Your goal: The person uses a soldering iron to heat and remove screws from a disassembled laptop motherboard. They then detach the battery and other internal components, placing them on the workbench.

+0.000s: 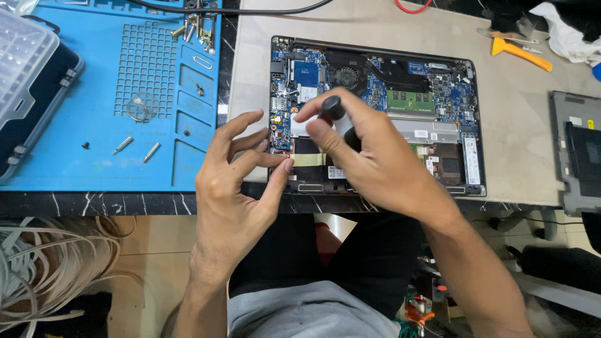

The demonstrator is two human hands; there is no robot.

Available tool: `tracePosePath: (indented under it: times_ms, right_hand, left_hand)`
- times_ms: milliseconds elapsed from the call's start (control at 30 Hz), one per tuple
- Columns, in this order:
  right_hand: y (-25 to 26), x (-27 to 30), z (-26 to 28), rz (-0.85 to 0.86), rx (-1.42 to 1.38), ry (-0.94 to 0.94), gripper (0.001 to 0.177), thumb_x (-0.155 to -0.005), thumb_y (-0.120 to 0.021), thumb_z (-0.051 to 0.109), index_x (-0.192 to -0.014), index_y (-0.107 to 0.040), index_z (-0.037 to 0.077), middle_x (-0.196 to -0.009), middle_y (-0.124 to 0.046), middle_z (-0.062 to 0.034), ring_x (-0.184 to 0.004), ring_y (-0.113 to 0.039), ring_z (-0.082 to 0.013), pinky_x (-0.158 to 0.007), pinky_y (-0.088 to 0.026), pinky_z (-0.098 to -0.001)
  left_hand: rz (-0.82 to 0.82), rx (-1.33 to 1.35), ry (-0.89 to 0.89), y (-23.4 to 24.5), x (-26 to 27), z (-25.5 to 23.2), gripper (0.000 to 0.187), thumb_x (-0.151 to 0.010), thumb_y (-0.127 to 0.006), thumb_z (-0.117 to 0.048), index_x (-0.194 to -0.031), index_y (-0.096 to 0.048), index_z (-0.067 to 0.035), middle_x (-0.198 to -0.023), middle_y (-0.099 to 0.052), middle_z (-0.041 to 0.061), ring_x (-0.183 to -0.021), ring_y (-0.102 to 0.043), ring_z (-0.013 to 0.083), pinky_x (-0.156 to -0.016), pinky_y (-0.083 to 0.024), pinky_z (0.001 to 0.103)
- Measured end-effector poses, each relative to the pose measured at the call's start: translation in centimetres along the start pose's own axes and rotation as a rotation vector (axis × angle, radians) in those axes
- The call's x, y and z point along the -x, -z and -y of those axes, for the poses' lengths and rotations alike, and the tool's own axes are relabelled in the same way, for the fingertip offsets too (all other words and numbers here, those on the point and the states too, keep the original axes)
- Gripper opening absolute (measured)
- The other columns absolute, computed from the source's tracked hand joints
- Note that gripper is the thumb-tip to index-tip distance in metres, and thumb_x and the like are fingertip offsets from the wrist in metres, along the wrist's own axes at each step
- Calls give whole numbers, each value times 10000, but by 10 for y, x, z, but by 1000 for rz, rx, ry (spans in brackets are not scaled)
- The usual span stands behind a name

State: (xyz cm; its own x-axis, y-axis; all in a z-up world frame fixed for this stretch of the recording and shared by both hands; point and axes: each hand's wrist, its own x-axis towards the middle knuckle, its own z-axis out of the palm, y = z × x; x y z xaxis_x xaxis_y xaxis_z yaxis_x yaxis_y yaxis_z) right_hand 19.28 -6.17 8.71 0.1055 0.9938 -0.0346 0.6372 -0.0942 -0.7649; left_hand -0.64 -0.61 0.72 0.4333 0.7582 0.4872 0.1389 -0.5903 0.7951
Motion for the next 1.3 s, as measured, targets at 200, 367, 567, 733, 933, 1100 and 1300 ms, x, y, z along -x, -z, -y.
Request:
tracePosePath:
  times_ms: [200, 367, 567, 733, 933, 1100, 1300]
  right_hand:
    - [22, 1, 6, 22, -636, -258, 546, -1099, -471, 543, -1451, -541, 132, -1061, -501, -58, -674, -416, -103, -526, -373, -245]
    - [43, -3, -13, 56, -936, -254, 284, -1176, -429, 209, -1371, -543, 38, -1105, -565, -162, -791, -500, -202, -544, -439, -317]
    - [49, -11, -22, 20, -850, -210, 347, -1173, -587, 227, -1456, -537, 32, -981, -556, -96, -730, -573, -210, -606, -682, -453]
    - [41, -9, -40, -160, -1066, -105, 244, -1177, -604, 280, -1314, -515, 100, -991, -670, -116, -801, -690, -286, -1140, -734, -737]
    - [32, 2, -57, -120, -1233, 90, 129, -1229, -535, 250, -1254, -446, 160, -1606, -610, -362, -1396, -690, -470, -1412, -520, -667]
    - [41, 13, -66, -37, -896, 259, 121, -1228, -562, 321, -1216, -476, 236, -1779, -445, -326, -1575, -561, -423, -1379, -516, -652]
    - [50, 32, -110, -208, -661, 174, 249, -1073, -777, 117, -1274, -668, 17, -1289, -619, -148, -890, -847, -338, -887, -805, -387]
  left_hand:
    - [-2, 2, 80, 0, -4, -4, 33, -1065, -791, -38, -1052, -800, -8, -1477, -681, 234, -1267, -833, 380, -1155, -676, 447]
    - [36, 19, 111, 7, -13, -7, 196, -1141, -560, 53, -1296, -679, 39, -1439, -697, 230, -1295, -759, 324, -1000, -722, 360]
    - [63, 36, 66, 10, -25, -19, 240, -1182, -559, -38, -1384, -672, 22, -1424, -729, 220, -1367, -746, 355, -1127, -675, 415]
    - [202, 251, 137, -9, -21, -33, 440, -1017, -847, -210, -1378, -684, -19, -1282, -783, 119, -1074, -822, 193, -951, -736, 301]
    - [178, 260, 149, -28, -20, -44, 411, -1005, -860, -221, -1356, -760, -32, -1254, -880, 102, -941, -868, 164, -871, -761, 273]
    - [-73, 114, 75, -33, -15, -38, 354, -1012, -907, -13, -1341, -777, -36, -1192, -897, 134, -1067, -915, 197, -948, -759, 275]
    - [-117, 56, -2, -31, -17, -39, 336, -1040, -860, 105, -1345, -754, 11, -1195, -895, 153, -1109, -925, 231, -1049, -735, 307]
